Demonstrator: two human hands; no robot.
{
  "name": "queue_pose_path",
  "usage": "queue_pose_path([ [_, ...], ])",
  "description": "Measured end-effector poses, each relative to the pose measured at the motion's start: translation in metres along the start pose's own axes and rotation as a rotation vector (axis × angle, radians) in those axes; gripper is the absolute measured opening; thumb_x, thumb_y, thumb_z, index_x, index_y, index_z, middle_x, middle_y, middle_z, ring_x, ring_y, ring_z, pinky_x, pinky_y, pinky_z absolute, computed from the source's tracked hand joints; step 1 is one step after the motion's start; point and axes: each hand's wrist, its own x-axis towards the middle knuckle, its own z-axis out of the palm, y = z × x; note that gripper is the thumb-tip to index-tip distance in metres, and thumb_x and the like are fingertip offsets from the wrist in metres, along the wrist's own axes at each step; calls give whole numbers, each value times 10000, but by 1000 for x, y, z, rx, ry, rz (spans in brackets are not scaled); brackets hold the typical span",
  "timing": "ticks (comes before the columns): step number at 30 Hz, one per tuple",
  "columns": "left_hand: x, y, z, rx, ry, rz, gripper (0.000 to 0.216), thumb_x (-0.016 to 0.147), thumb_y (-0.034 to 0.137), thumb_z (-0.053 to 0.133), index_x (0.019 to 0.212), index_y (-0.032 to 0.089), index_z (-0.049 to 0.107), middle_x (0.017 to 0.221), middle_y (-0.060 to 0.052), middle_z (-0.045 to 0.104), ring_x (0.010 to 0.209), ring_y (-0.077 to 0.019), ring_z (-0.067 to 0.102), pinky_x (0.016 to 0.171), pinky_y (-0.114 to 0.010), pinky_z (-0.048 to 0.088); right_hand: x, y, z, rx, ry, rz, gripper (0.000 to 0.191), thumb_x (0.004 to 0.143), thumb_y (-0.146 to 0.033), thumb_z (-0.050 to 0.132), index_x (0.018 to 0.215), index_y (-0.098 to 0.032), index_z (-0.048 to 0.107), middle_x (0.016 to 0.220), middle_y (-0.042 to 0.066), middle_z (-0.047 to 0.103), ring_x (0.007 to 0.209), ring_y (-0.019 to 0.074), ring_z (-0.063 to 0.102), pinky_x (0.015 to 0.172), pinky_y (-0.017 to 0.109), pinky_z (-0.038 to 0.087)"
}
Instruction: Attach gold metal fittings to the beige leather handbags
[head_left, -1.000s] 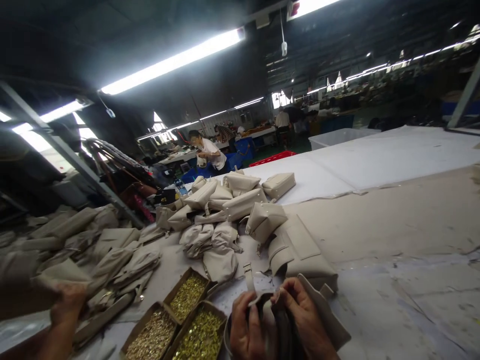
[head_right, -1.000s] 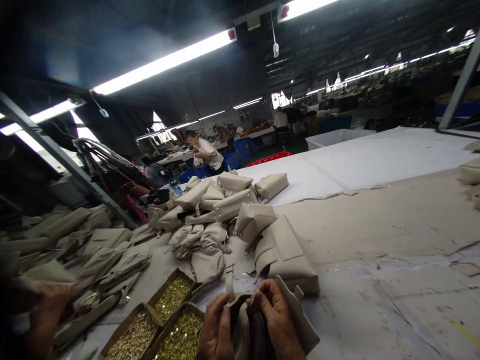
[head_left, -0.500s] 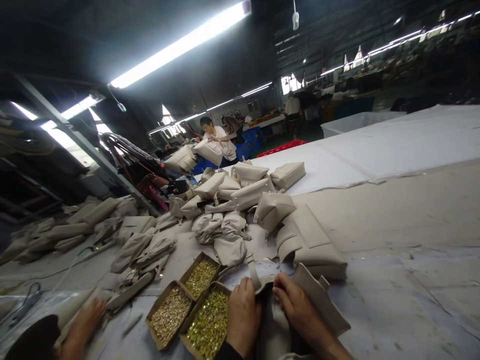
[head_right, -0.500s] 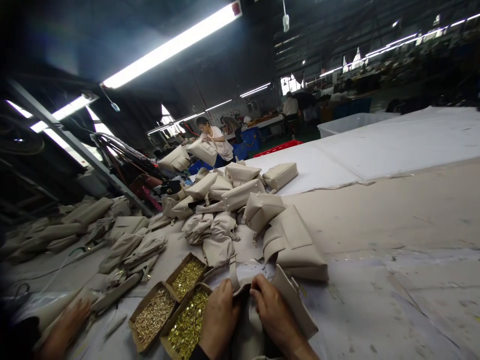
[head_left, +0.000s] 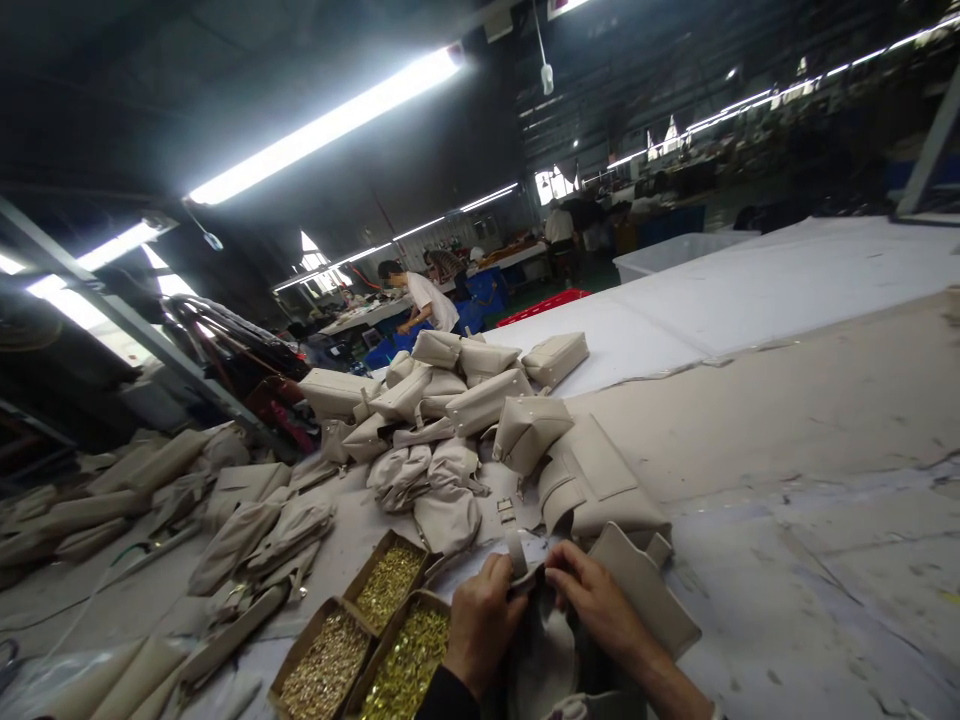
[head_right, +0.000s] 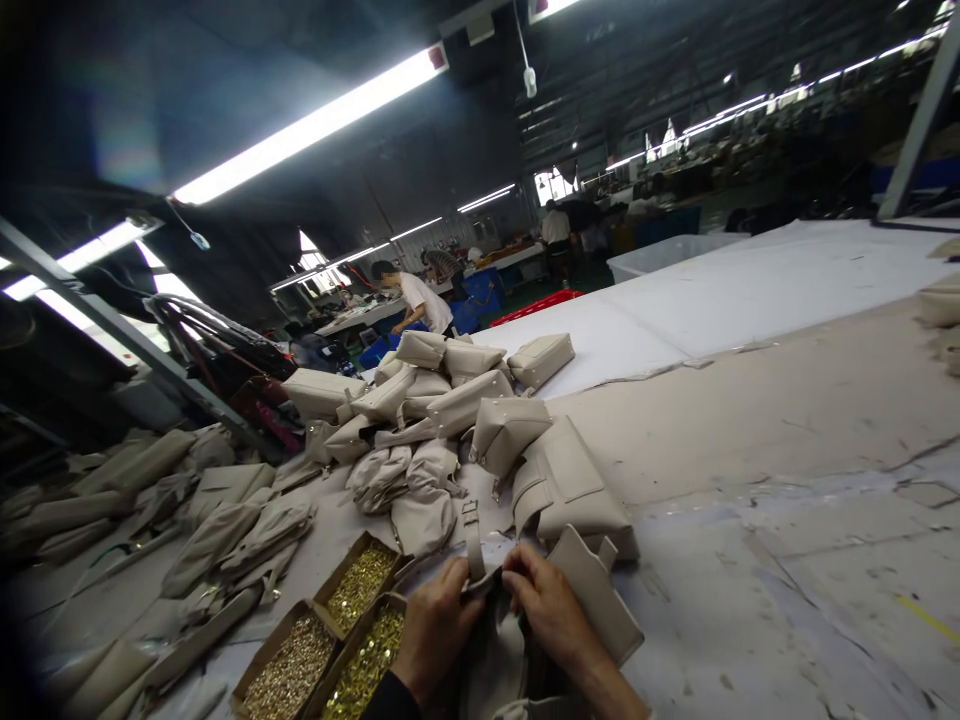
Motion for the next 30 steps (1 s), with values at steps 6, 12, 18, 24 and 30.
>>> queue_pose_path([
  [6, 2, -5, -12, -471, -20, 155, 340, 887, 133, 547, 1193, 205, 675, 1270, -89, 714, 1214, -238, 657, 1027, -313, 497, 3, 2, 0, 256, 21, 76, 313, 763, -505, 781, 838, -213, 696, 778, -3, 652, 701, 182, 592, 683, 309, 521],
  [12, 7, -3, -23, -584, -110, 107, 244, 880, 211, 549, 1046, 216, 728, 1053, -55, 741, 1027, -231, 666, 907, -308, 469, 1, -1, 1, 238, 4, 46, 320, 777, -509, 784, 819, -209, 680, 765, -6, 632, 725, 188, 582, 710, 313, 513],
  [18, 23, -13, -12, -862, -137, -161, 221, 772, 385, 628, 706, 175, 650, 727, -10, 616, 776, -196, 552, 717, -294, 393, -4, -1, 14, -112, -19, -164, 133, 870, -305, 639, 792, -225, 711, 850, 17, 632, 857, 218, 608, 806, 325, 485],
  [24, 26, -18, 3, -1065, -138, -354, 513, 586, 648, 753, 606, 186, 531, 556, 35, 451, 547, -128, 424, 550, -284, 315, -2, -2, 2, -342, -27, -196, 198, 956, -333, 569, 847, -239, 706, 848, 20, 663, 821, 221, 640, 765, 325, 470],
  [30, 22, -24, 18, -1179, -4, -455, 527, 527, 627, 800, 607, 169, 550, 574, 30, 471, 574, -116, 423, 573, -275, 322, 6, -7, 20, -431, -50, -262, 157, 949, -264, 552, 842, -242, 665, 831, 14, 650, 788, 209, 620, 728, 303, 463],
])
